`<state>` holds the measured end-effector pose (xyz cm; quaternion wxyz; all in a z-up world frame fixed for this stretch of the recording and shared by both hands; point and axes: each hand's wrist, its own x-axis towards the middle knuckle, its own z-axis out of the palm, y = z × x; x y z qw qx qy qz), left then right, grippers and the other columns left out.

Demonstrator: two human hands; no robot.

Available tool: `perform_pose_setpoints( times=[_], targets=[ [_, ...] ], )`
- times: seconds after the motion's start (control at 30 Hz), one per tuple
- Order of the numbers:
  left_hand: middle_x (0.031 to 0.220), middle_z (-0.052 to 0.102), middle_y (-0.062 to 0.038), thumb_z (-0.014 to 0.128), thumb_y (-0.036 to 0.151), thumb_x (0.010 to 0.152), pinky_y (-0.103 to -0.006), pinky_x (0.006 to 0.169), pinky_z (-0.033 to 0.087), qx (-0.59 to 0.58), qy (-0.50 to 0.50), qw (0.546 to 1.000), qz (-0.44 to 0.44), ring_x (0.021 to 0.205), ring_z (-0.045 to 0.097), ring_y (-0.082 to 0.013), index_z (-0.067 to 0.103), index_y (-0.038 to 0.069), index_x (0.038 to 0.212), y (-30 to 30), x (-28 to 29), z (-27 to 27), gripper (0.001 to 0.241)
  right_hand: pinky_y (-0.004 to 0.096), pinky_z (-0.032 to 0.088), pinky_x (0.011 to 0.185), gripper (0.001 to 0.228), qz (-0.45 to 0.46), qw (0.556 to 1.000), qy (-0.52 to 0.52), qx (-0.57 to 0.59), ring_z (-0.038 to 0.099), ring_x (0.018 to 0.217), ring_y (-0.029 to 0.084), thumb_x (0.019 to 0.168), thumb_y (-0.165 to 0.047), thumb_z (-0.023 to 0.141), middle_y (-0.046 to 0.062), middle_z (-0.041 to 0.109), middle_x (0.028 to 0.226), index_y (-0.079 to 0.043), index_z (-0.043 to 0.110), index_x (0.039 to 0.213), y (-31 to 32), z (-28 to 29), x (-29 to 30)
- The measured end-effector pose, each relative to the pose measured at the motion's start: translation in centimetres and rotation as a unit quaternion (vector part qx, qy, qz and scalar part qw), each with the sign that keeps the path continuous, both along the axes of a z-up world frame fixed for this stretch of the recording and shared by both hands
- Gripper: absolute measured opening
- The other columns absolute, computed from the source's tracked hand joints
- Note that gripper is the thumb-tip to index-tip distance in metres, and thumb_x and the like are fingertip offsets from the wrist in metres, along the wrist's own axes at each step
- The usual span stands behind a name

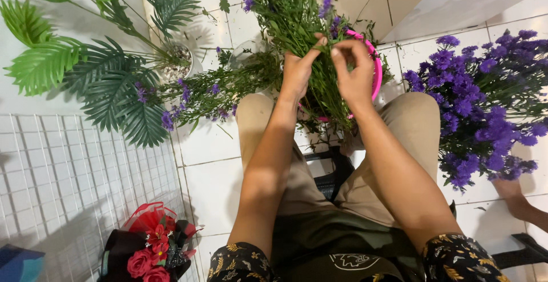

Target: The person, while sitting on the floor, gathers stems of purple flowers and green foliage by hand into a bundle, placing them into a pink basket.

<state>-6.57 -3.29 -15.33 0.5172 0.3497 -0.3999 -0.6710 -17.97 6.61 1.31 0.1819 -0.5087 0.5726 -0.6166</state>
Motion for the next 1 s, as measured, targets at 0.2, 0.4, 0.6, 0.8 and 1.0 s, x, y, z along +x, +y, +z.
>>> perform_pose_setpoints(
  times=[0.2,0.4,0.6,0.8,1.0],
  targets=[
    [0.125,0.082,-0.011,0.089,0.018,0.093,-0.0506,0.122,0.051,0.003,0.019,0.996,-0.082,0.126,0.074,-0.028,0.08,0.007,0.124,1.7,0.7,13.4,0.034,0.031,0.059,0.083,0.009,-0.001,0.999,0.012,0.042,0.068,0.099,0.022,0.11,-0.007,0.073,0.014,0.069,0.113,0.0,0.075,0.115,-0.5,4.9,0.7],
    [0.166,0.058,-0.026,0.088,0.042,0.071,-0.0535,0.14,0.014,0.226,-0.045,0.97,-0.076,0.169,0.037,-0.032,0.073,-0.006,0.134,2.6,0.8,18.5,0.08,0.038,0.055,0.088,0.009,-0.005,0.998,0.029,0.051,0.068,0.101,0.024,0.11,-0.011,0.075,0.011,0.076,0.107,-0.004,0.079,0.114,-0.5,4.6,0.7],
    [0.185,0.018,-0.029,0.088,0.048,0.064,-0.0572,0.138,-0.004,0.256,-0.076,0.961,-0.076,0.175,0.009,-0.0337,0.066,-0.003,0.145,2.4,0.9,19.0,0.098,0.044,0.055,0.1,0.01,0.006,0.998,0.039,0.057,0.07,0.106,0.026,0.109,-0.012,0.077,0.012,0.077,0.109,-0.004,0.081,0.114,-0.6,4.6,0.7],
    [0.056,0.064,0.007,0.087,0.027,0.088,-0.0469,0.124,0.044,0.111,-0.007,0.993,-0.033,0.072,0.066,-0.0075,0.083,0.012,0.07,2.4,0.5,16.5,0.024,0.04,0.056,0.095,0.01,0.031,0.995,0.046,0.082,0.067,0.107,0.026,0.108,-0.011,0.078,0.011,0.07,0.111,-0.002,0.081,0.113,-0.4,4.0,0.5],
    [0.101,0.078,-0.01,0.083,0.038,0.092,-0.053,0.123,0.047,0.207,0.001,0.978,-0.009,0.11,0.075,-0.0309,0.082,0.009,0.098,0.6,2.5,17.2,0.029,0.043,0.062,0.088,0.008,0.058,0.98,0.13,0.137,0.071,0.099,0.027,0.108,-0.014,0.078,0.013,0.075,0.106,-0.007,0.081,0.108,1.0,-1.9,-0.2]
  ],
)
